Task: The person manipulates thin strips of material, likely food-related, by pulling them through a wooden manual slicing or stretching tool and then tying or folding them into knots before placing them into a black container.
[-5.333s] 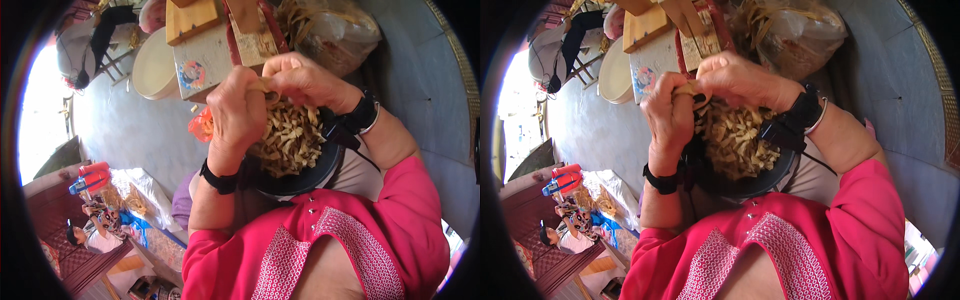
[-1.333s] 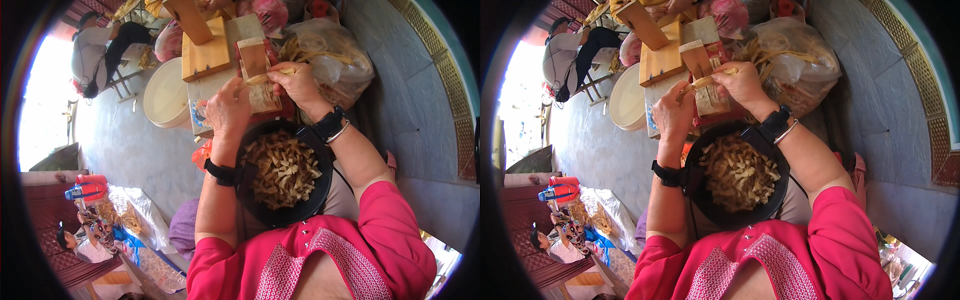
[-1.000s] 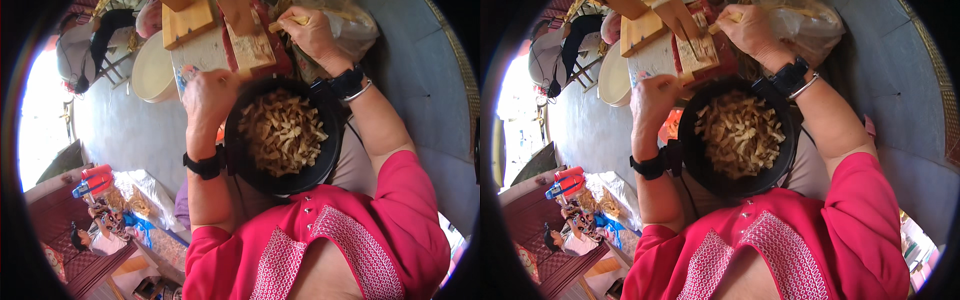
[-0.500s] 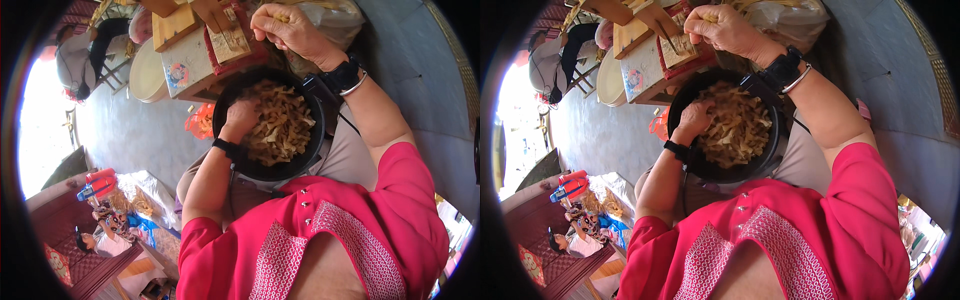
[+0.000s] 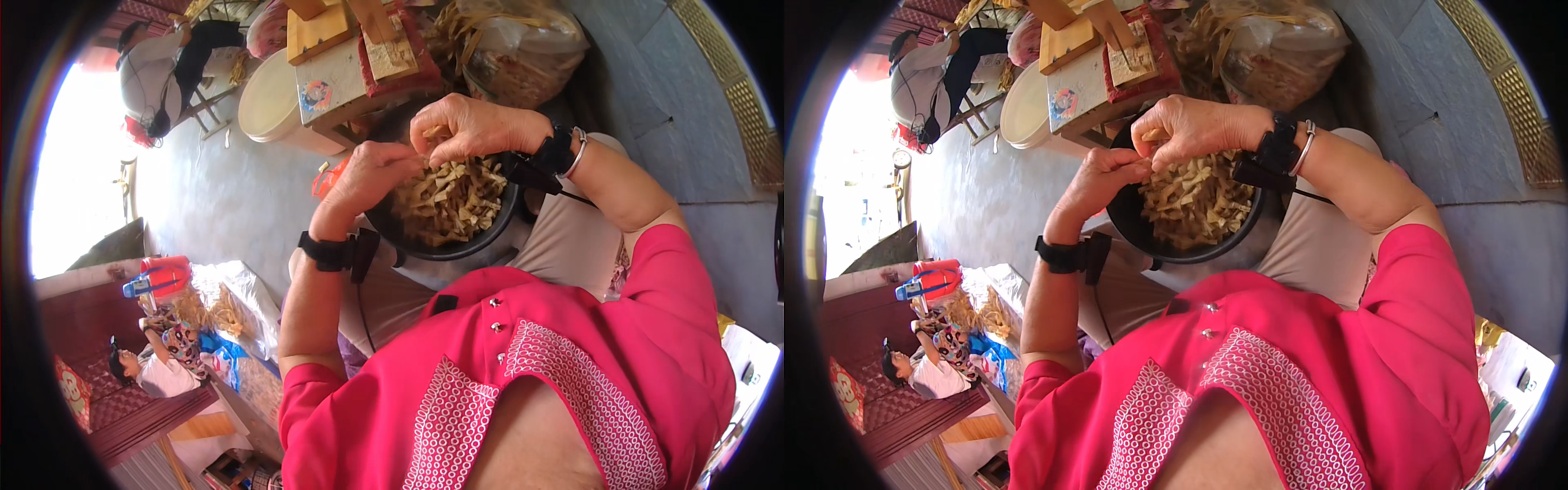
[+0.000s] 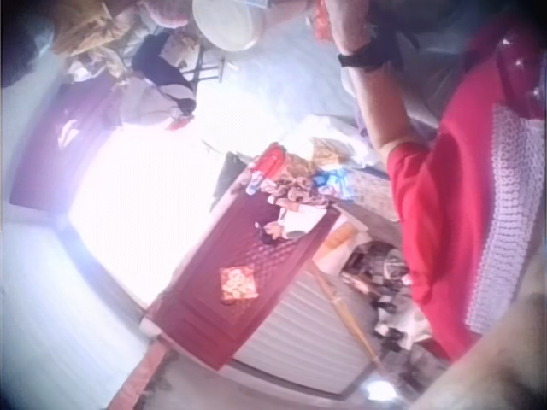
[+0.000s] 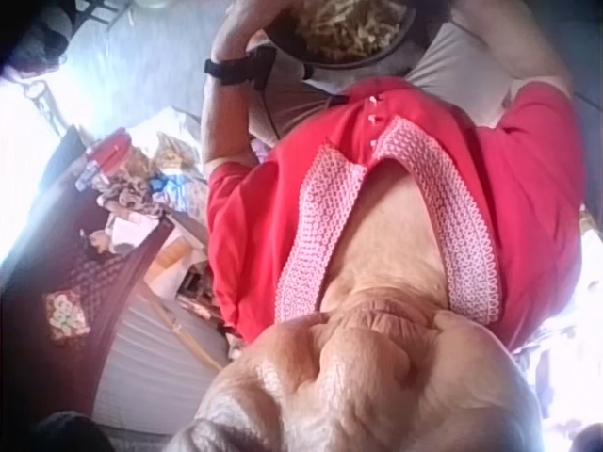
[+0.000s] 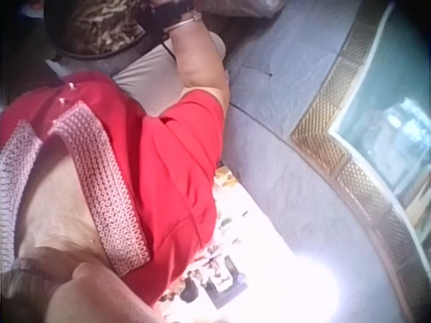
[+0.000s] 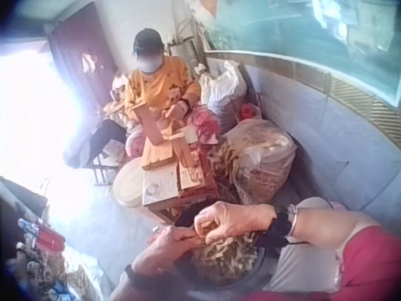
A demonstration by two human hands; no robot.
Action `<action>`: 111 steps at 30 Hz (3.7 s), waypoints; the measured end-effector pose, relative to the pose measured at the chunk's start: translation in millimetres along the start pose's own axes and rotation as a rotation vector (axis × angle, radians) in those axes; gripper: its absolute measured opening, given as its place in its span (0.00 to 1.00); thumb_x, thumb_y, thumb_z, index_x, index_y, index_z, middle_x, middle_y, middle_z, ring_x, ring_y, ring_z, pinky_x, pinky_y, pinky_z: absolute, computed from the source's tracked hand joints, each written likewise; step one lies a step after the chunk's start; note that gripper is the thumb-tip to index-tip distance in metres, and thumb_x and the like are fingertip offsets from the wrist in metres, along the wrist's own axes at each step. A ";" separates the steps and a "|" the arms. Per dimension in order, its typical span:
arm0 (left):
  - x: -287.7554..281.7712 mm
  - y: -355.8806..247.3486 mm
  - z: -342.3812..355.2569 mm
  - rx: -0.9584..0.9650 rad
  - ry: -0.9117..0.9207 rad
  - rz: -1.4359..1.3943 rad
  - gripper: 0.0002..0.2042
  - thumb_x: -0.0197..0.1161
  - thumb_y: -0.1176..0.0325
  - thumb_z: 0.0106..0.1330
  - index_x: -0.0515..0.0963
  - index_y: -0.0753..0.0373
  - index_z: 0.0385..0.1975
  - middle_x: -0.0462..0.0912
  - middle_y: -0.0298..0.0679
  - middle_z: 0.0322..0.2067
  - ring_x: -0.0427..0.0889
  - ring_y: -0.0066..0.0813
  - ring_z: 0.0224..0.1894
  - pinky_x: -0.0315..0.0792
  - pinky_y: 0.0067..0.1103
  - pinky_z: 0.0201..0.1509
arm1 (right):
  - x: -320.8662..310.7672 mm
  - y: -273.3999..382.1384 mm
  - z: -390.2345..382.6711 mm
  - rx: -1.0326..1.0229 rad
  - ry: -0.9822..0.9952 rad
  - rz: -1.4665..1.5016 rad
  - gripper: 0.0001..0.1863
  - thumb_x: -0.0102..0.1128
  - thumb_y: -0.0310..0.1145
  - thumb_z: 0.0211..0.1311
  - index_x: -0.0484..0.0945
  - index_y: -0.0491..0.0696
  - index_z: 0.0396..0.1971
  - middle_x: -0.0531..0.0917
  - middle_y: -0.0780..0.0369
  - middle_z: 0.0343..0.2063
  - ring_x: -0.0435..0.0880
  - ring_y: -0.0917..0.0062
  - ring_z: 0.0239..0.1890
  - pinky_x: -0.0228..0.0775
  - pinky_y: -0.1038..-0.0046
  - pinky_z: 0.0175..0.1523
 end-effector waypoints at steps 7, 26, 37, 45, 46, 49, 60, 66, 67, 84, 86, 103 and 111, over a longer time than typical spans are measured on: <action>11.6 -53.2 -38.6 0.056 -0.004 -0.133 0.13 0.56 0.62 0.62 0.76 0.69 0.27 0.74 0.31 0.19 0.71 0.15 0.26 0.66 0.15 0.32 | 15.0 61.5 -30.8 -0.050 -0.150 0.075 0.08 0.58 0.21 0.46 0.67 0.46 0.24 0.67 0.72 0.16 0.64 0.91 0.21 0.54 0.84 0.24; 64.4 -30.1 -60.9 0.014 -0.076 -0.059 0.19 0.52 0.60 0.64 0.75 0.69 0.17 0.76 0.39 0.15 0.75 0.25 0.19 0.68 0.22 0.24 | 31.3 -5.5 -84.7 0.144 -0.580 -0.089 0.08 0.56 0.34 0.57 0.73 0.46 0.29 0.74 0.71 0.23 0.66 0.90 0.24 0.59 0.82 0.25; 45.0 14.5 -59.1 0.012 -0.558 -0.164 0.11 0.58 0.66 0.60 0.78 0.68 0.34 0.81 0.45 0.25 0.78 0.27 0.24 0.71 0.21 0.29 | 91.5 -44.1 -19.2 0.529 -0.104 0.435 0.09 0.49 0.30 0.54 0.74 0.44 0.34 0.76 0.66 0.26 0.74 0.84 0.25 0.67 0.83 0.28; -31.1 126.1 -102.7 -0.307 -0.924 -0.732 0.04 0.56 0.73 0.56 0.76 0.67 0.25 0.73 0.34 0.16 0.71 0.16 0.14 0.64 0.13 0.16 | 68.7 -64.6 18.4 0.342 -0.371 0.377 0.15 0.48 0.42 0.65 0.75 0.45 0.38 0.77 0.67 0.34 0.73 0.87 0.36 0.66 0.83 0.42; -46.5 145.7 -109.4 -0.352 -0.994 -0.694 0.05 0.56 0.73 0.56 0.76 0.67 0.26 0.73 0.34 0.17 0.71 0.16 0.14 0.64 0.13 0.15 | 61.0 -70.9 15.3 0.389 -0.403 0.484 0.15 0.48 0.42 0.65 0.76 0.46 0.37 0.78 0.68 0.33 0.74 0.87 0.34 0.67 0.83 0.41; -75.3 196.8 -112.8 -0.547 -1.060 -0.621 0.05 0.57 0.73 0.56 0.75 0.68 0.28 0.74 0.34 0.17 0.72 0.17 0.14 0.64 0.12 0.14 | 42.5 -64.5 10.5 0.411 -0.444 0.466 0.12 0.49 0.38 0.65 0.77 0.47 0.30 0.78 0.70 0.29 0.73 0.89 0.30 0.65 0.87 0.35; -43.7 272.3 -78.5 -0.696 -0.905 -0.867 0.06 0.57 0.70 0.57 0.75 0.65 0.30 0.75 0.35 0.18 0.71 0.21 0.12 0.62 0.17 0.12 | -109.4 -37.4 -118.8 0.183 -0.942 0.400 0.13 0.50 0.39 0.64 0.77 0.45 0.29 0.77 0.68 0.25 0.73 0.87 0.26 0.67 0.83 0.32; -47.2 185.9 -70.0 -0.498 -0.919 -0.780 0.03 0.57 0.70 0.59 0.73 0.61 0.29 0.72 0.31 0.20 0.71 0.19 0.18 0.62 0.13 0.19 | -152.3 -117.5 -231.2 0.031 -1.254 1.011 0.09 0.55 0.34 0.60 0.73 0.44 0.25 0.78 0.60 0.24 0.74 0.80 0.23 0.69 0.79 0.28; -42.0 171.2 -63.5 -0.473 -0.884 -0.757 0.04 0.57 0.70 0.59 0.73 0.62 0.29 0.73 0.32 0.21 0.70 0.19 0.18 0.62 0.13 0.19 | -150.5 -140.8 -248.4 0.028 -1.299 1.093 0.09 0.54 0.33 0.60 0.73 0.44 0.25 0.78 0.59 0.24 0.74 0.79 0.22 0.69 0.78 0.27; 80.0 51.3 33.7 -0.384 -0.299 -0.317 0.04 0.55 0.76 0.61 0.75 0.68 0.30 0.75 0.32 0.18 0.71 0.14 0.19 0.63 0.11 0.23 | -60.3 -424.1 -220.0 0.743 -1.113 0.815 0.10 0.52 0.30 0.55 0.74 0.50 0.38 0.75 0.66 0.21 0.72 0.82 0.22 0.65 0.79 0.24; 86.6 53.4 38.8 -0.390 -0.241 -0.232 0.04 0.55 0.76 0.59 0.76 0.69 0.29 0.75 0.32 0.19 0.71 0.14 0.20 0.64 0.11 0.23 | -49.0 -433.6 -200.6 0.887 -0.866 0.515 0.18 0.52 0.27 0.52 0.71 0.52 0.46 0.75 0.65 0.23 0.72 0.82 0.22 0.64 0.79 0.24; 108.5 40.2 69.9 -0.380 -0.152 0.018 0.06 0.59 0.73 0.55 0.79 0.67 0.29 0.78 0.37 0.18 0.74 0.17 0.21 0.69 0.16 0.27 | -121.0 -403.8 -223.2 0.150 -1.406 1.497 0.05 0.54 0.31 0.57 0.72 0.45 0.27 0.73 0.63 0.21 0.74 0.73 0.25 0.69 0.69 0.36; 121.4 -18.1 76.0 -0.196 -0.038 0.038 0.06 0.56 0.73 0.58 0.77 0.69 0.30 0.76 0.33 0.17 0.73 0.15 0.20 0.68 0.14 0.25 | -249.9 -158.3 -200.6 -0.449 -0.962 1.219 0.07 0.56 0.28 0.57 0.75 0.43 0.35 0.71 0.67 0.21 0.68 0.82 0.21 0.67 0.70 0.33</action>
Point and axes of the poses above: each hand's wrist, its own z-axis towards the middle knuckle, its own x-axis out of the palm, y = z × x, the point moved 6 cm from there along z, towards the middle knuckle
